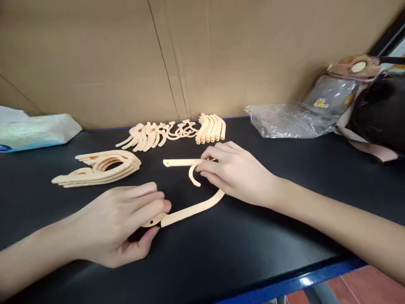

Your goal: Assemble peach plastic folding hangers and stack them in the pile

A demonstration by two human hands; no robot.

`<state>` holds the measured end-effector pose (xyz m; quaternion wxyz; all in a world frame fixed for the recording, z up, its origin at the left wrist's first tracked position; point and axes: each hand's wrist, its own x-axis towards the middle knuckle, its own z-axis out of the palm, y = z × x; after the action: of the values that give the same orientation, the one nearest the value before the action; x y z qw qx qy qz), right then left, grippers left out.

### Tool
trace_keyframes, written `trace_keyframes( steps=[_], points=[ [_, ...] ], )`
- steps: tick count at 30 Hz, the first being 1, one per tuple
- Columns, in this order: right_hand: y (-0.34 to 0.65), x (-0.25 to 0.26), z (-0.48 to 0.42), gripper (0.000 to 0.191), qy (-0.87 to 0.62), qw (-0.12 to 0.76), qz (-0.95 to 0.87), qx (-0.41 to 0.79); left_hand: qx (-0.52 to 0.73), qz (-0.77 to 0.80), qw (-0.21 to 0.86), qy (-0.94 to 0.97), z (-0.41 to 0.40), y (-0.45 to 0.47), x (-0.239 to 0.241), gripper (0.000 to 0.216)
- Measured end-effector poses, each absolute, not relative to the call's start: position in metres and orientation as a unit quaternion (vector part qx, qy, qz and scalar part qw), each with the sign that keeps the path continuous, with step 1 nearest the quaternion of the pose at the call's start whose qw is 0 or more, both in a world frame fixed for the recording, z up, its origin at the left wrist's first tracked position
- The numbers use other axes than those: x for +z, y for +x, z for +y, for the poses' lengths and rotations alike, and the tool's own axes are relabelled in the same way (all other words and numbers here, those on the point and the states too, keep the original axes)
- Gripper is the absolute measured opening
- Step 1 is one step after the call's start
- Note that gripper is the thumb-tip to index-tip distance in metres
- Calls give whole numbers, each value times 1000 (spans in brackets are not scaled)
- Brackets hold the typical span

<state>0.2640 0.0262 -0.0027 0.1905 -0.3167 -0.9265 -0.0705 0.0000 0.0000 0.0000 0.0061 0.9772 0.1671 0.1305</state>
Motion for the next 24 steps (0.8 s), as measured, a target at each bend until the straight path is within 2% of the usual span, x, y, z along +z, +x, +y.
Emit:
trace_keyframes(
  steps=[6,12,24],
  points=[
    [263,-3,29,22,-320,182,-927,-71,123,157,0,980,2,-1,3,21],
    [264,-3,29,26,-343,178,-919,-80,153,190,-56,968,2,0,1,23],
    [262,-1,27,26,-395,173,-900,-58,138,211,-87,964,4,1,2,24]
  ],
)
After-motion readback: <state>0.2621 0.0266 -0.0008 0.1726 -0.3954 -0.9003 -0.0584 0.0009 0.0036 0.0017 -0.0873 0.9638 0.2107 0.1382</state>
